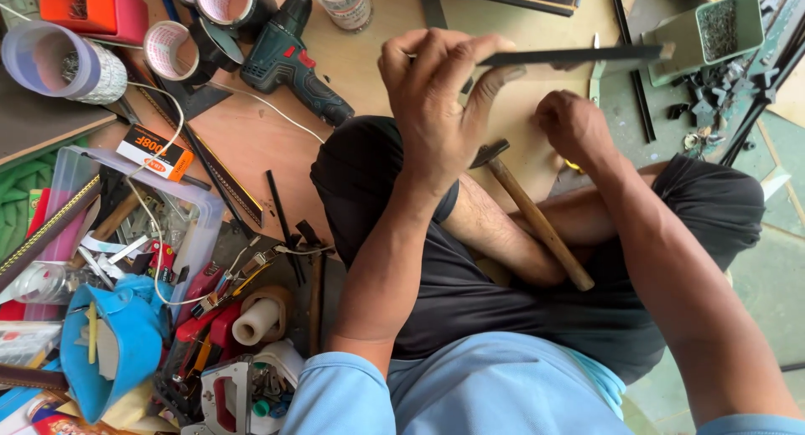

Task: The recorder is seen assembling religious picture frames by fitting the glass, picture, and backing into the frame and securing them.

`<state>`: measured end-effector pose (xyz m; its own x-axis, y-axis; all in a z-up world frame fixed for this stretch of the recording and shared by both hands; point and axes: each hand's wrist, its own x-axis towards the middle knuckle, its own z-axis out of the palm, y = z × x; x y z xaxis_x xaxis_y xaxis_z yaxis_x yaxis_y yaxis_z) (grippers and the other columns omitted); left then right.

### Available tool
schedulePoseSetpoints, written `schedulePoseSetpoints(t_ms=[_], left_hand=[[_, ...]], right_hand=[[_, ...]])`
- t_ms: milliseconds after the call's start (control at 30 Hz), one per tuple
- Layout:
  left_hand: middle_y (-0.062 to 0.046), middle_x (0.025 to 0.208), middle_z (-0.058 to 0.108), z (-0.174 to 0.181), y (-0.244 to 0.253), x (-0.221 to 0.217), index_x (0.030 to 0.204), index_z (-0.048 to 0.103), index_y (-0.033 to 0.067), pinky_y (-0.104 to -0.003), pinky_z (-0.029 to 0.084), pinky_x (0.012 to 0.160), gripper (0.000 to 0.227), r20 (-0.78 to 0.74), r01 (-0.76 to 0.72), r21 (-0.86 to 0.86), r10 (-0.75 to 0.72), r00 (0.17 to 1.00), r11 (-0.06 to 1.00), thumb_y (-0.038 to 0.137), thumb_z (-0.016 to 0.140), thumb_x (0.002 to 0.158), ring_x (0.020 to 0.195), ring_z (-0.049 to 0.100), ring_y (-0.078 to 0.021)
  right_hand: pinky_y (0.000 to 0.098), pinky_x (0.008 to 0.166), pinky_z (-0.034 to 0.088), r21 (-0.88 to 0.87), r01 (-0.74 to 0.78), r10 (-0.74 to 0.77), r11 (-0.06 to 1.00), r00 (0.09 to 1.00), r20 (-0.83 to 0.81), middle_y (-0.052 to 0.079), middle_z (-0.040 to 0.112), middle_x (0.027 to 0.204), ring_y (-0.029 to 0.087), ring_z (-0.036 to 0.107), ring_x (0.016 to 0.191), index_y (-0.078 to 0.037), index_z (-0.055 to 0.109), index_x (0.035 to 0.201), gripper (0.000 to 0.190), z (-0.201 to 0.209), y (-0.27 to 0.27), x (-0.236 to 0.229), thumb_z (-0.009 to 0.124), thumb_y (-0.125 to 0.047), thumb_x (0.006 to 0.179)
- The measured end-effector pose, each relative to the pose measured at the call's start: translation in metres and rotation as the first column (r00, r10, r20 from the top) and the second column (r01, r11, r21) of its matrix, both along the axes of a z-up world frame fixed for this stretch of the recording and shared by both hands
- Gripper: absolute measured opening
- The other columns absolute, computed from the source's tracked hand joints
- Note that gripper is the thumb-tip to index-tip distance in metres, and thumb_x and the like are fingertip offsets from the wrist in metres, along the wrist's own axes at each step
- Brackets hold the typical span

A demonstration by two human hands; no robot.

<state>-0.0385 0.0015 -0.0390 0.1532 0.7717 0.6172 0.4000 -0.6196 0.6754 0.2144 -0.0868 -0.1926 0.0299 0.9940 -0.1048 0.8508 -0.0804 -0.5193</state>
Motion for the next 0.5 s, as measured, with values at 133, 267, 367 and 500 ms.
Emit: schedulePoseSetpoints(t_ms=[133, 267, 367, 500], left_hand=[[0.008, 0.097, 0.065, -0.003, 0.003, -0.001, 0.112, 0.074, 0.0217, -0.031, 0.039, 0.096, 0.027, 0.019, 0.010, 0.001, -0.010, 1.000, 1.000, 0.042, 0.072, 0.094, 0.106, 0.048, -0.0149], [0.009, 0.099, 0.064, 0.014, 0.001, -0.001, 0.115, 0.073, 0.0230, -0.030, 0.040, 0.097, 0.024, 0.018, 0.034, -0.045, -0.033, 0.999, 0.998, 0.041, 0.073, 0.100, 0.104, 0.047, -0.0147], [0.010, 0.098, 0.063, 0.013, 0.002, 0.005, 0.116, 0.072, 0.0238, -0.032, 0.039, 0.099, 0.024, -0.015, 0.020, -0.021, -0.021, 1.000, 1.000, 0.040, 0.074, 0.099, 0.104, 0.047, -0.0142], [0.009, 0.103, 0.063, 0.007, 0.004, 0.016, 0.119, 0.070, 0.0250, -0.035, 0.036, 0.101, 0.032, -0.065, 0.003, 0.026, -0.002, 0.998, 1.000, 0.044, 0.076, 0.094, 0.109, 0.049, -0.0139]], right_hand=[[0.0448, 0.078, 0.055, -0.007, 0.048, -0.048, 0.999, 0.998, -0.034, 0.016, 0.072, 0.099, 0.036, 0.069, 0.088, -0.007, 0.075, 0.099, 0.010, -0.005, -0.005, 0.014, 0.066, -0.011, 0.096], [0.0406, 0.079, 0.057, -0.031, 0.156, -0.158, 0.987, 0.984, -0.077, 0.014, 0.074, 0.098, 0.032, 0.072, 0.088, -0.007, 0.075, 0.102, 0.011, 0.002, -0.004, 0.013, 0.067, -0.013, 0.098], [0.0399, 0.078, 0.057, -0.009, 0.122, -0.122, 0.993, 0.988, -0.093, 0.015, 0.073, 0.099, 0.031, 0.072, 0.088, -0.007, 0.075, 0.103, 0.012, 0.009, -0.002, 0.005, 0.069, -0.014, 0.095], [0.0431, 0.075, 0.056, 0.004, 0.071, -0.071, 0.997, 0.997, 0.000, 0.016, 0.071, 0.096, 0.034, 0.069, 0.084, -0.007, 0.077, 0.097, 0.016, 0.016, 0.002, -0.008, 0.077, -0.020, 0.089]])
